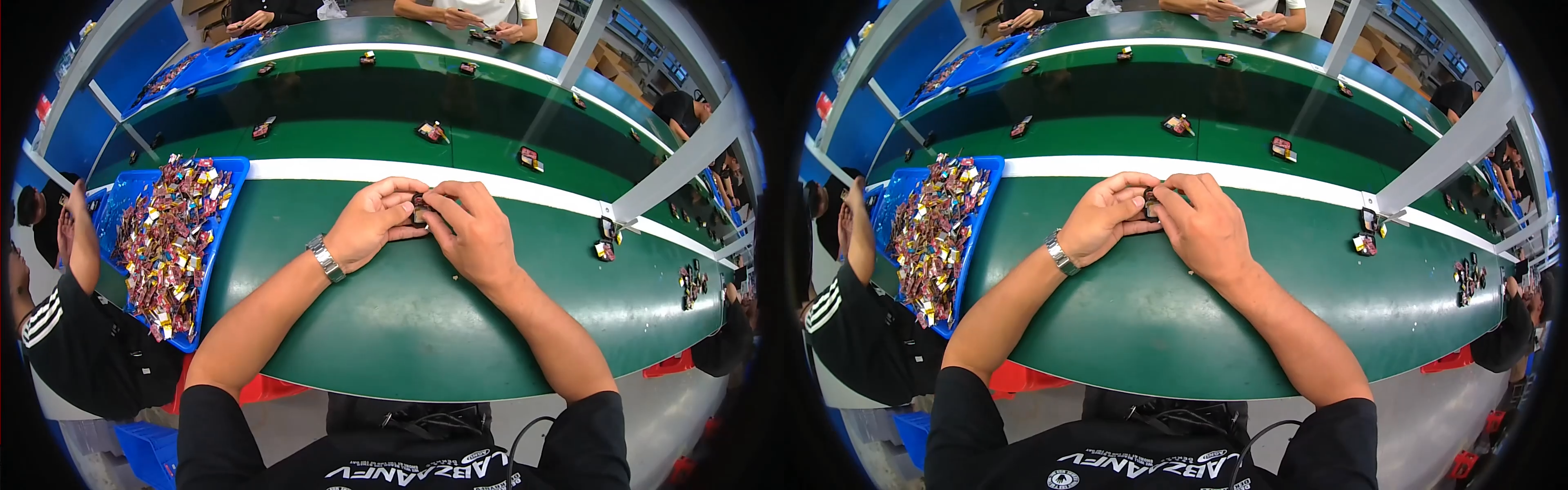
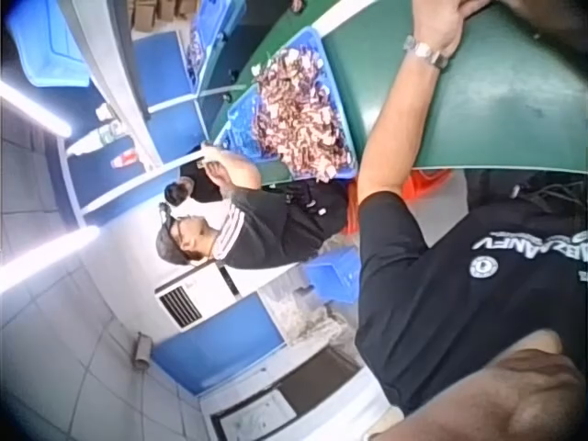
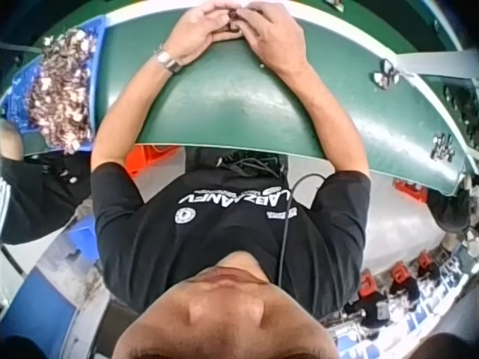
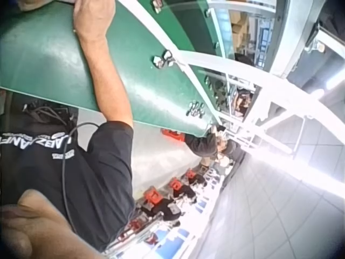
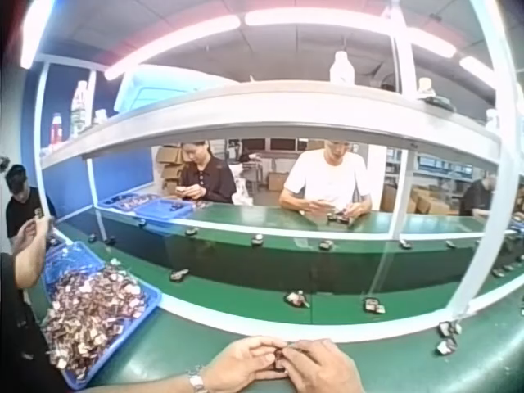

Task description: Assembling small electronic components on a factory assembly line.

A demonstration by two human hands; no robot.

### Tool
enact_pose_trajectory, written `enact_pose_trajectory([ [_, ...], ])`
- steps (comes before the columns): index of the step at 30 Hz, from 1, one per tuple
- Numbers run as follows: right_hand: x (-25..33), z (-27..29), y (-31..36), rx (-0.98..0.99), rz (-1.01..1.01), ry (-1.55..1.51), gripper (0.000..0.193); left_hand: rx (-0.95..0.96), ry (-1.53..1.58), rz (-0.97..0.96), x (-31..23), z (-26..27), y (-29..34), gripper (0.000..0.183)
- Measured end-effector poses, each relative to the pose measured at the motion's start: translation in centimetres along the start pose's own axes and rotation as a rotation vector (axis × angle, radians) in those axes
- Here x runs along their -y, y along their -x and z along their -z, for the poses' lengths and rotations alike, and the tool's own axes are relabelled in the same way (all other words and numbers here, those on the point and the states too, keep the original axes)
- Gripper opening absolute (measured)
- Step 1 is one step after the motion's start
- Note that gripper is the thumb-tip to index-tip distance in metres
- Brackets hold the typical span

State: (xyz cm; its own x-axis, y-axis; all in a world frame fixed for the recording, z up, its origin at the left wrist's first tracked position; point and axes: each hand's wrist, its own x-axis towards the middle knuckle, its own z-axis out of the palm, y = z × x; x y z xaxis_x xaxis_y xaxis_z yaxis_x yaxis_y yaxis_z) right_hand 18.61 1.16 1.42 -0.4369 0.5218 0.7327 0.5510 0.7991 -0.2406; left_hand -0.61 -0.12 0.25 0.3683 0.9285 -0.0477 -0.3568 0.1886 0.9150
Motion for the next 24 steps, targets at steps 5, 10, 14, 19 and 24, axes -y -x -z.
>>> enact_pose_trajectory([
  [5, -0.6, 0.2, 0.2, 0.067, 0.060, -0.077, 0.019, -0.024, -0.022, -0.016, 0.1, -0.3, -0.1, 0.029],
  [10, -0.7, 0.3, -0.1, 0.132, -0.082, -0.159, 0.020, -0.027, -0.050, -0.035, 0.1, -0.4, 0.0, 0.028],
  [14, -1.3, 0.0, 0.0, 0.100, -0.129, -0.270, 0.013, -0.022, -0.054, -0.024, 0.1, -0.3, 0.0, 0.028],
  [19, -0.9, 0.4, 0.0, 0.160, -0.202, -0.303, 0.005, 0.009, -0.063, -0.036, -0.1, -0.6, 0.2, 0.033],
  [24, -0.5, 0.9, -0.4, 0.209, -0.230, -0.337, 0.006, 0.043, -0.079, -0.014, -0.3, -0.5, 0.3, 0.033],
])
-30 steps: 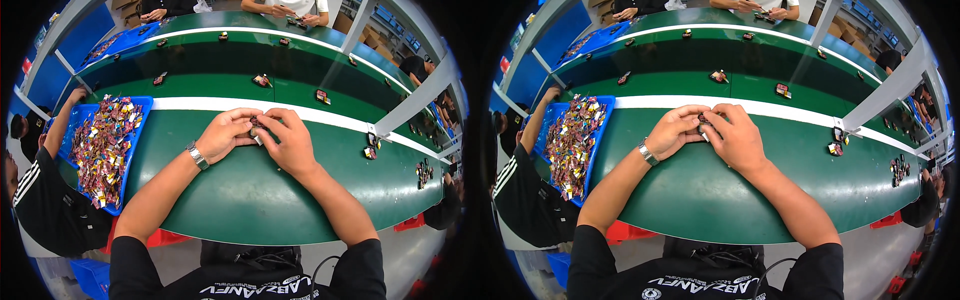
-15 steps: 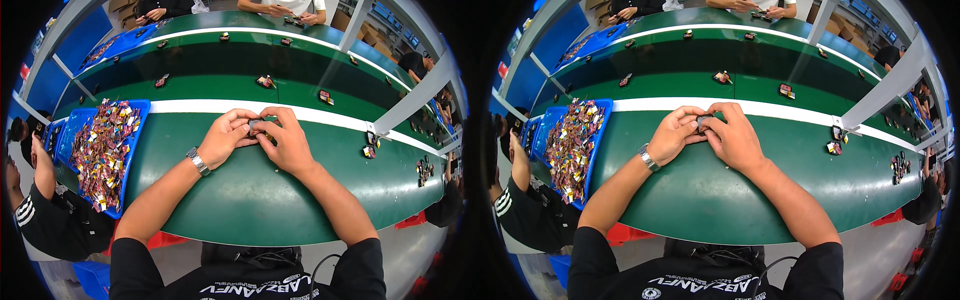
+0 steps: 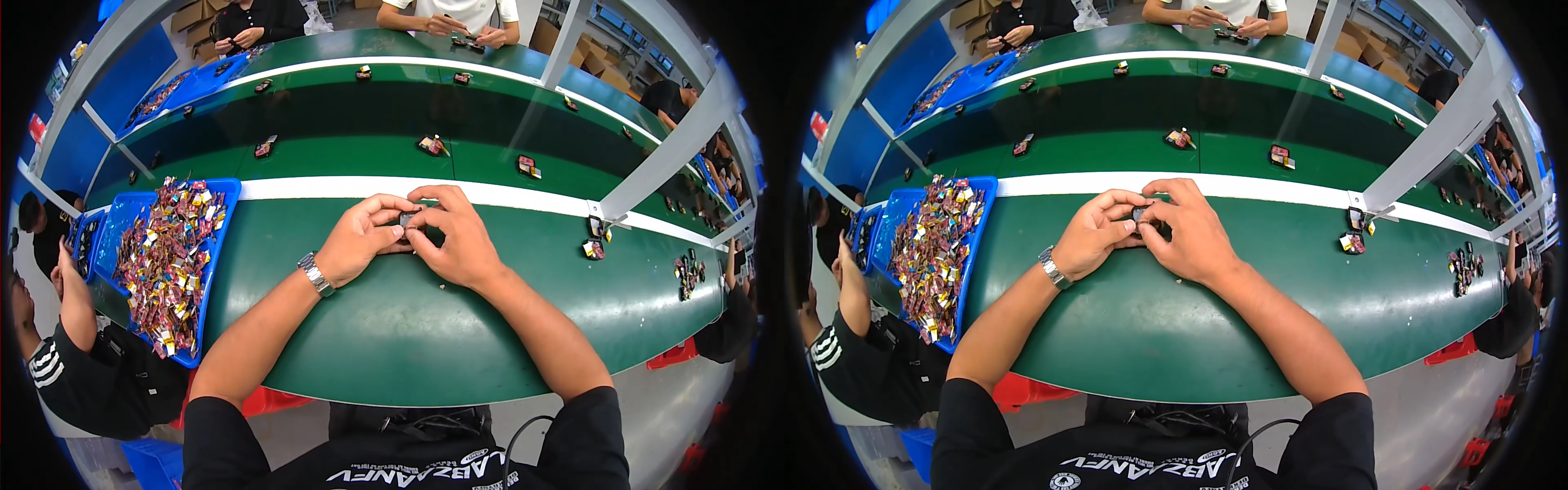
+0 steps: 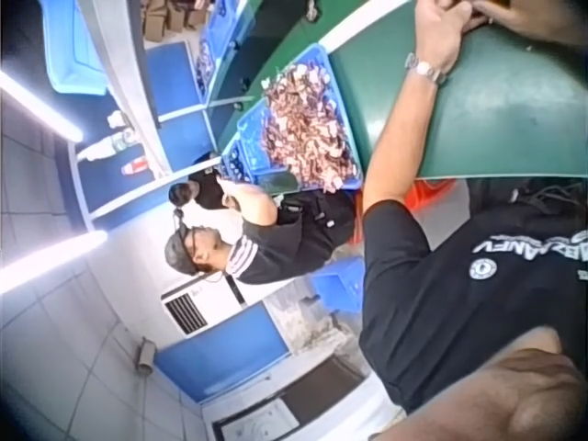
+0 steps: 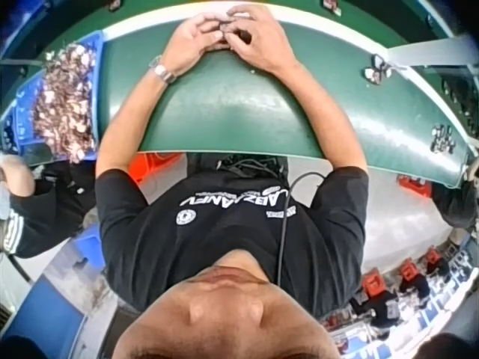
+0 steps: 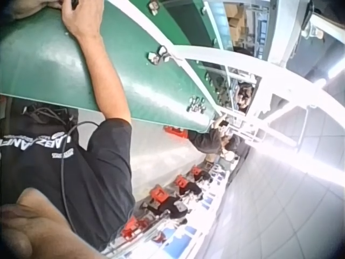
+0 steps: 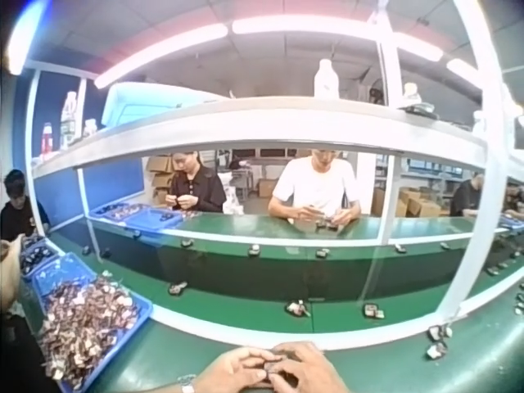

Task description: Assembling small electronic components on a factory assembly line.

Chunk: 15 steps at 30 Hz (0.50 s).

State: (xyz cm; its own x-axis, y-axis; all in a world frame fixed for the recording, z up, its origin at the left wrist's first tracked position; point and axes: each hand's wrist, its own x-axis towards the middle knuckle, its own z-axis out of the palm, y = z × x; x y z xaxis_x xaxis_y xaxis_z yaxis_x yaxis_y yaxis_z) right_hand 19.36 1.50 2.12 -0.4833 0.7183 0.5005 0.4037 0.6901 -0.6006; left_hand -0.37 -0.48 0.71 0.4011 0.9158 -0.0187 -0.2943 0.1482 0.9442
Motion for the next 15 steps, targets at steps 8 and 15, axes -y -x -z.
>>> enact_pose_trajectory([
  [8, 0.0, 0.0, 0.3, 0.036, 0.045, -0.027, 0.006, -0.004, 0.019, 0.006, 0.3, 0.5, -0.1, 0.026],
  [15, -0.1, -1.1, 0.5, -0.119, -0.004, -0.060, 0.007, 0.006, 0.079, -0.011, 0.6, 0.7, -0.3, 0.026],
])
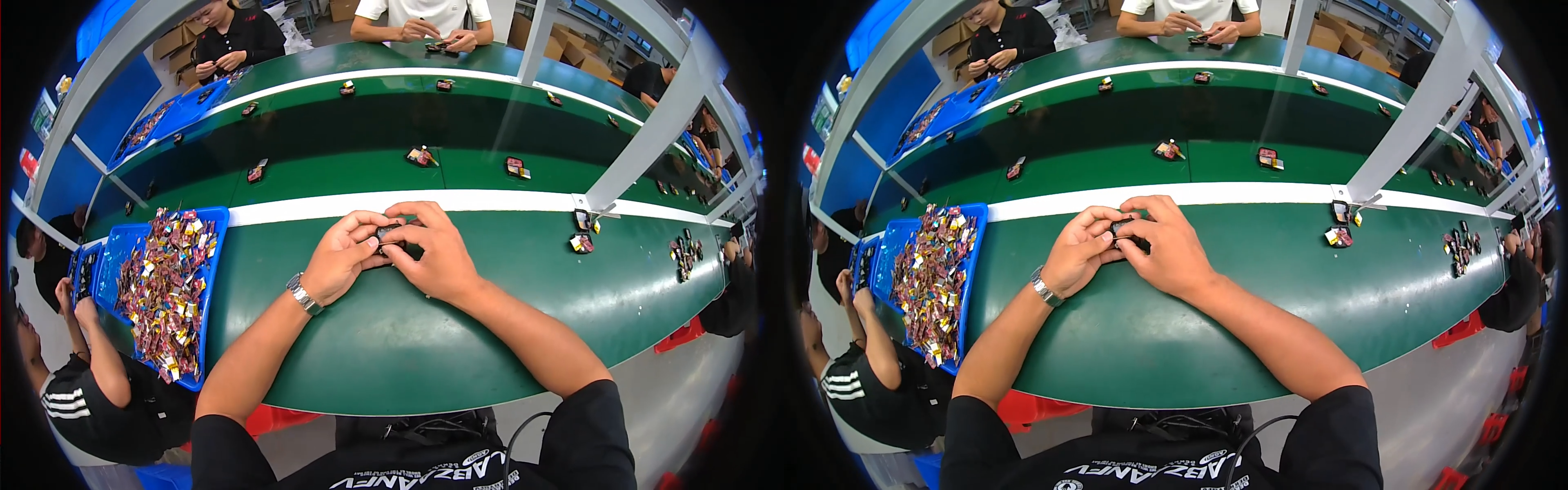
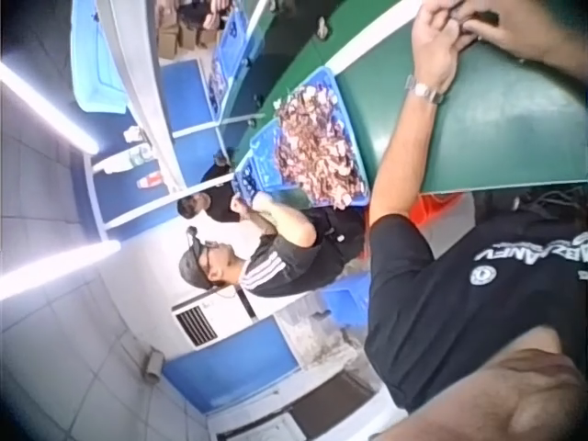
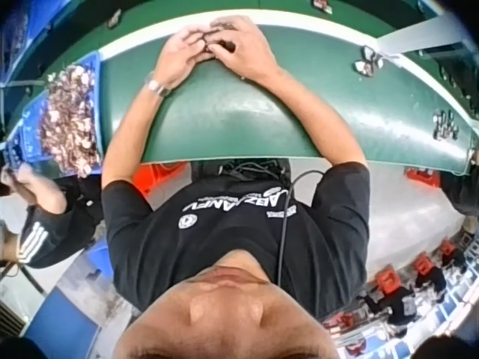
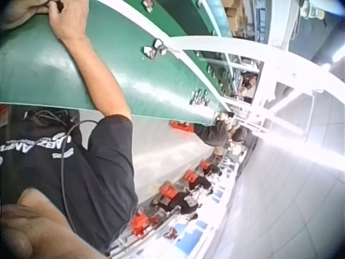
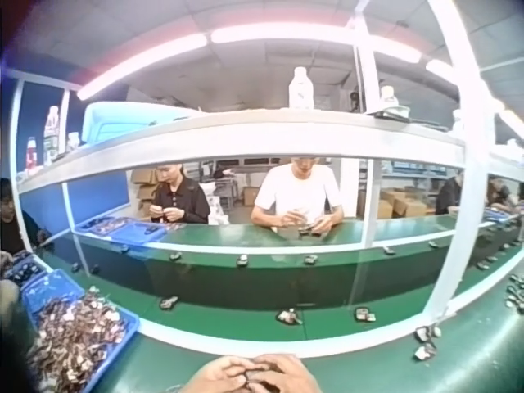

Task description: Assembling small electronic components on a factory assembly line.

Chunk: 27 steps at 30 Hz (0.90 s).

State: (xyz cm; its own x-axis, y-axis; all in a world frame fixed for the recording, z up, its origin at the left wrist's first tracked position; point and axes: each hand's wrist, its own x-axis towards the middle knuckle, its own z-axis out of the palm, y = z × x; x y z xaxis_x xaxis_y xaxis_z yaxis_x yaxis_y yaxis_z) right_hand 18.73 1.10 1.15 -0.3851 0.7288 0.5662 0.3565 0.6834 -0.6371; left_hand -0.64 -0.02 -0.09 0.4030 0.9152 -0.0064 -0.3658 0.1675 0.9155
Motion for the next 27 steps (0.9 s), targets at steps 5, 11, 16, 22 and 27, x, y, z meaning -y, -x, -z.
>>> enact_pose_trajectory([
  [5, 0.1, -0.1, 0.2, -0.043, -0.018, 0.006, 0.009, 0.004, 0.023, 0.003, 0.1, 0.2, 0.0, 0.025],
  [11, 0.2, 0.3, 0.2, 0.019, 0.001, -0.033, 0.010, 0.016, 0.016, -0.002, 0.1, 0.1, 0.2, 0.023],
  [16, 0.4, 0.3, 0.2, 0.023, -0.030, -0.038, 0.016, 0.000, 0.014, -0.039, 0.2, -0.2, 0.3, 0.022],
  [22, 0.8, 0.4, 0.2, 0.011, 0.064, -0.058, 0.019, 0.008, 0.031, -0.078, 0.6, -0.1, 0.4, 0.020],
  [27, 1.0, 0.5, 0.4, -0.058, 0.090, 0.041, 0.018, 0.038, 0.076, -0.139, 0.7, 0.2, 0.2, 0.020],
])
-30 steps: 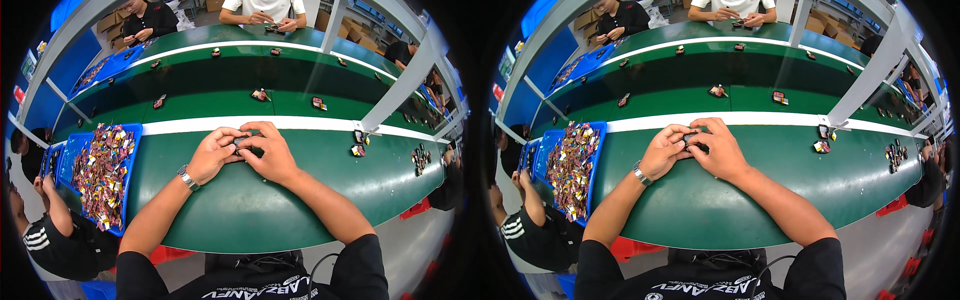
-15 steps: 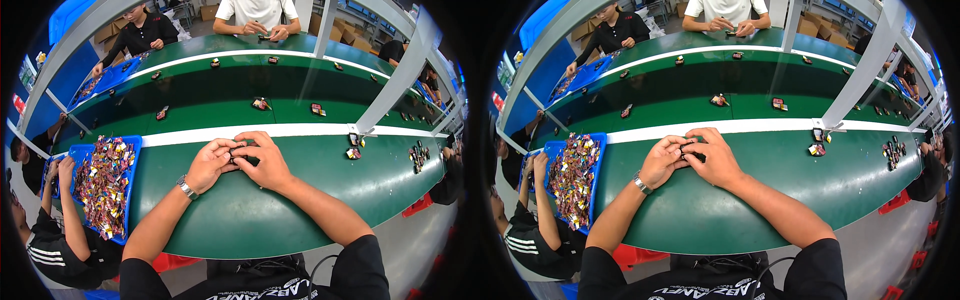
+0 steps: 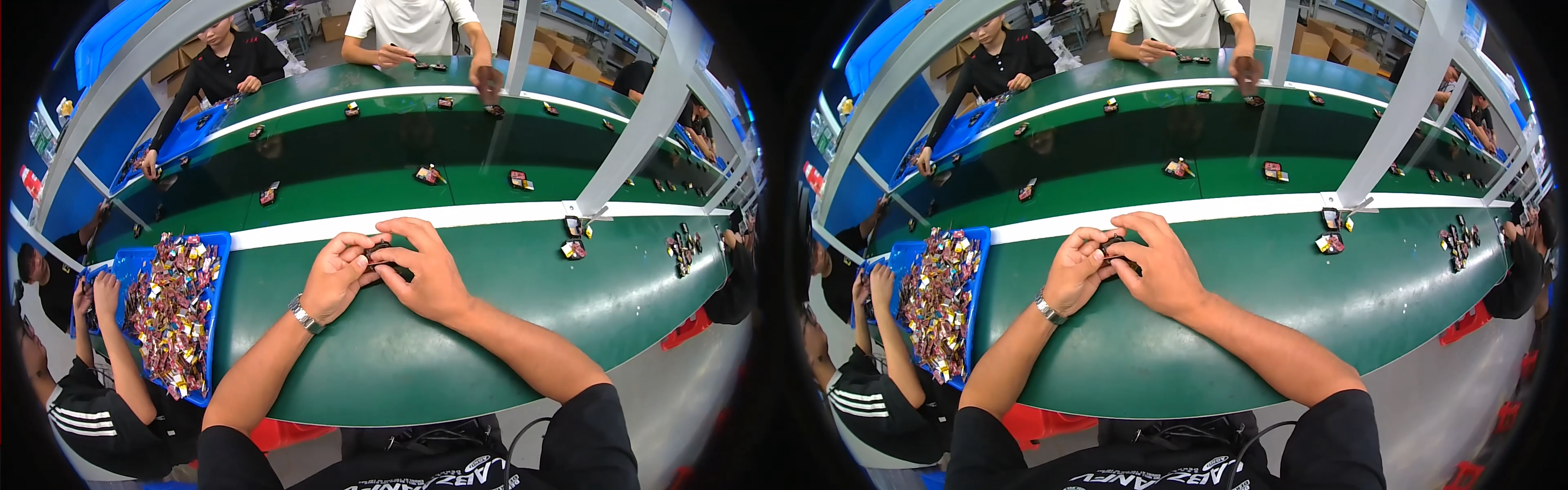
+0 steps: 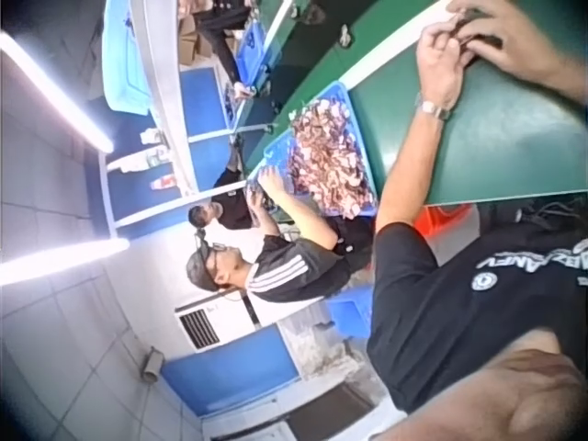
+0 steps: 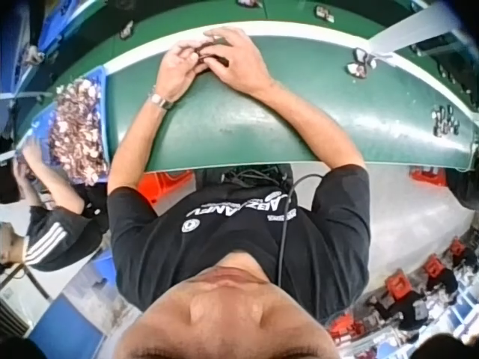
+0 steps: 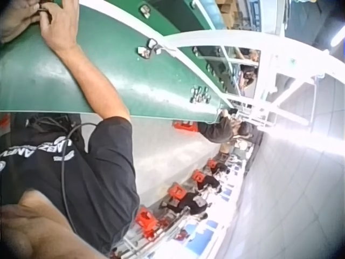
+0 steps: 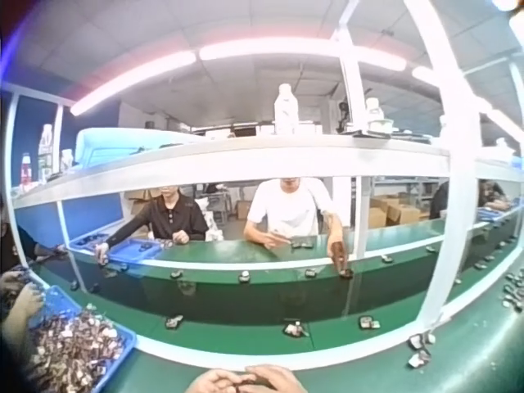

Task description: Assembling small electronic components on a factory assembly line.

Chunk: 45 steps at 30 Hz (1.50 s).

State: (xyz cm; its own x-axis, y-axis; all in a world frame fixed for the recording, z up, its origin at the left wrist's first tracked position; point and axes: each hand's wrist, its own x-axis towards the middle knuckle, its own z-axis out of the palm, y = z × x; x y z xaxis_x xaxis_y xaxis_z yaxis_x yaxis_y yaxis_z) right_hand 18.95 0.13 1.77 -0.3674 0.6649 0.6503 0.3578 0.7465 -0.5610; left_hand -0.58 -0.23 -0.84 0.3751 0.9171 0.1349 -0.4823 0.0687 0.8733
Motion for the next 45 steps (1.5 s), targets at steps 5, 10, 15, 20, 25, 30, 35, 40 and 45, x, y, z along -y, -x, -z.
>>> enact_pose_trajectory([
  [5, 0.0, -0.2, 0.0, -0.010, -0.030, -0.055, 0.017, 0.001, 0.018, -0.005, 0.0, 0.0, 0.1, 0.021],
  [10, -0.4, -0.3, 0.0, -0.004, -0.044, -0.093, 0.015, 0.006, 0.017, 0.016, 0.0, -0.2, 0.1, 0.023],
  [15, -0.4, -0.2, -0.3, 0.050, -0.050, -0.099, 0.014, -0.062, -0.037, 0.020, 0.1, -0.9, 0.1, 0.023],
  [20, 0.0, -0.4, -0.6, -0.062, -0.073, -0.058, 0.012, -0.103, -0.034, 0.040, 0.0, -0.8, 0.1, 0.023],
  [25, -0.8, -0.4, -0.3, -0.073, 0.078, 0.094, 0.017, -0.097, -0.018, 0.080, -0.1, -1.2, -0.1, 0.027],
  [30, 0.3, -0.4, -0.4, -0.088, 0.120, 0.158, 0.021, -0.109, -0.026, 0.096, -0.1, -0.9, 0.1, 0.025],
  [35, 0.0, -0.6, -0.2, -0.093, 0.124, 0.242, 0.020, -0.103, -0.034, 0.101, -0.2, -1.1, 0.0, 0.024],
  [40, -0.4, -0.7, 0.0, -0.072, 0.106, 0.270, 0.017, -0.127, -0.051, 0.114, -0.3, -1.5, -0.1, 0.026],
  [45, -0.3, -1.0, 0.1, -0.080, 0.113, 0.322, 0.008, -0.149, -0.082, 0.140, -0.5, -1.8, -0.1, 0.024],
])
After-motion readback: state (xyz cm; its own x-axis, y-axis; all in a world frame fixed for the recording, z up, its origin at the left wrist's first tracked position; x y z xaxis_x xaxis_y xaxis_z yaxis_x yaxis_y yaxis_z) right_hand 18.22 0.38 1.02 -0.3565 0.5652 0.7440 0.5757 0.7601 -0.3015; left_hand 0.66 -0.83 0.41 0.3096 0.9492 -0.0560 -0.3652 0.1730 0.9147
